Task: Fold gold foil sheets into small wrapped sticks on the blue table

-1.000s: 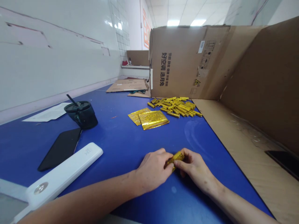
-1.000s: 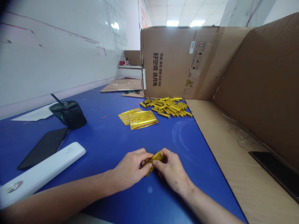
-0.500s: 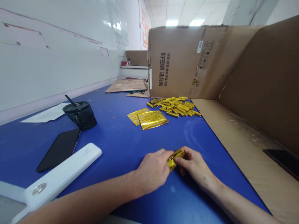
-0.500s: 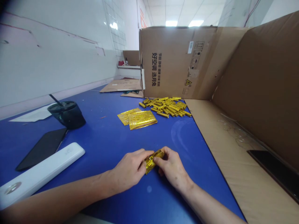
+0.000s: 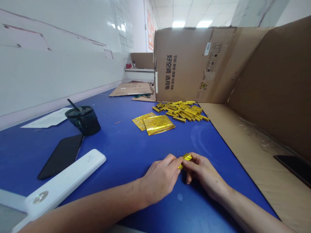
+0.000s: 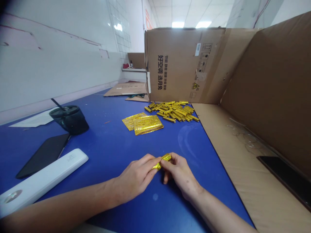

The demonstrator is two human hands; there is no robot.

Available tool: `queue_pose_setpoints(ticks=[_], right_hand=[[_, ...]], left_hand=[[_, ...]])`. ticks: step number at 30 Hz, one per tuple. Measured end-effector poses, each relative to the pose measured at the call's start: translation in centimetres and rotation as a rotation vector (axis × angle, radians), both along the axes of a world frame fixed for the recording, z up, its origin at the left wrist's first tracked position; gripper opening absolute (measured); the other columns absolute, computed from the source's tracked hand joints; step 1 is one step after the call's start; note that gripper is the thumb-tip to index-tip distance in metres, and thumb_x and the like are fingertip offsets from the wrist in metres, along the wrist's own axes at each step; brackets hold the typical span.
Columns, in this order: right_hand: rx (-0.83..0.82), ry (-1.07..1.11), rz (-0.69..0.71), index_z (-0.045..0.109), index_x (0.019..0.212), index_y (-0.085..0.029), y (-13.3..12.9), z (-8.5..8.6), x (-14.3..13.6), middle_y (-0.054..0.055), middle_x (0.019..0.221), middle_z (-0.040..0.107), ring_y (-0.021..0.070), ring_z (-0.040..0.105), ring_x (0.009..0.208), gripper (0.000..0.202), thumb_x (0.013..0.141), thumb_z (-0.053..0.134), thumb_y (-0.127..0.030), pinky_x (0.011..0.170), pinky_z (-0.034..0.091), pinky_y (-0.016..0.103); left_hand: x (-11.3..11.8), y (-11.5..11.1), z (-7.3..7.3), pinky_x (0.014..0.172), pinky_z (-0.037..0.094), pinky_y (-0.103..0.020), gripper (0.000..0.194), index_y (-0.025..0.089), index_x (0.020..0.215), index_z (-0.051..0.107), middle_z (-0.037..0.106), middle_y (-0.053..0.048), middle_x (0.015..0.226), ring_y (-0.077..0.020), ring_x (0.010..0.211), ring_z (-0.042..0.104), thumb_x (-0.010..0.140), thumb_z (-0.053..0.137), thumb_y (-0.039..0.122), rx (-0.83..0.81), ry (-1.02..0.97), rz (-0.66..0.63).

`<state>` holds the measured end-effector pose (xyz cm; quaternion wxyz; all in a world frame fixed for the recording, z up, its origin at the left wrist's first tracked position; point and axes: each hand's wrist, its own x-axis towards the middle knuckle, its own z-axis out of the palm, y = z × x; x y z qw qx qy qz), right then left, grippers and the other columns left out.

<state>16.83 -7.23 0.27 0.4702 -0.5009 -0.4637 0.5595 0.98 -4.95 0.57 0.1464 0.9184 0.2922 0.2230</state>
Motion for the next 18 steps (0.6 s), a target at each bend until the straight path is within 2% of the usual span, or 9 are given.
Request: queue_pose_setpoints(ticks=[4, 11, 18], right_hand=[[-0.049, 0.169, 0.046, 0.051, 0.073, -0.016, 0.1, 0.19, 0.24, -0.001, 0.065, 0.056, 0.0092, 0.051, 0.042, 0.028, 0.074, 0.05, -0.043, 0.045, 0.041, 0.024], [-0.021, 0.017, -0.066, 0.054, 0.067, -0.015, 0.2, 0.08, 0.74, -0.004, 0.053, 0.05, 0.0055, 0.042, 0.036, 0.028, 0.07, 0.057, -0.042, 0.037, 0.031, 0.019], [0.031, 0.049, -0.174, 0.061, 0.074, -0.015, 0.3, 0.07, 0.94, -0.004, 0.053, 0.05, 0.0075, 0.04, 0.044, 0.024, 0.062, 0.066, -0.035, 0.04, 0.031, 0.02]], left_hand=[[-0.17, 0.57, -0.09, 0.078, 0.045, -0.026, 0.032, 0.021, 0.114, 0.044, 0.052, -0.004, 0.095, -0.0136, 0.085, 0.055, 0.086, 0.032, 0.015, -0.018, -0.043, 0.023], [-0.27, 0.71, -0.47, 0.078, 0.045, -0.027, 0.037, 0.021, 0.119, 0.04, 0.051, -0.004, 0.096, -0.0138, 0.086, 0.053, 0.084, 0.033, 0.013, -0.021, -0.115, -0.01], [-0.21, 0.58, -0.18, 0.081, 0.044, -0.027, 0.038, 0.019, 0.12, 0.04, 0.051, -0.005, 0.098, -0.0138, 0.087, 0.052, 0.083, 0.033, 0.011, -0.044, -0.154, -0.062]])
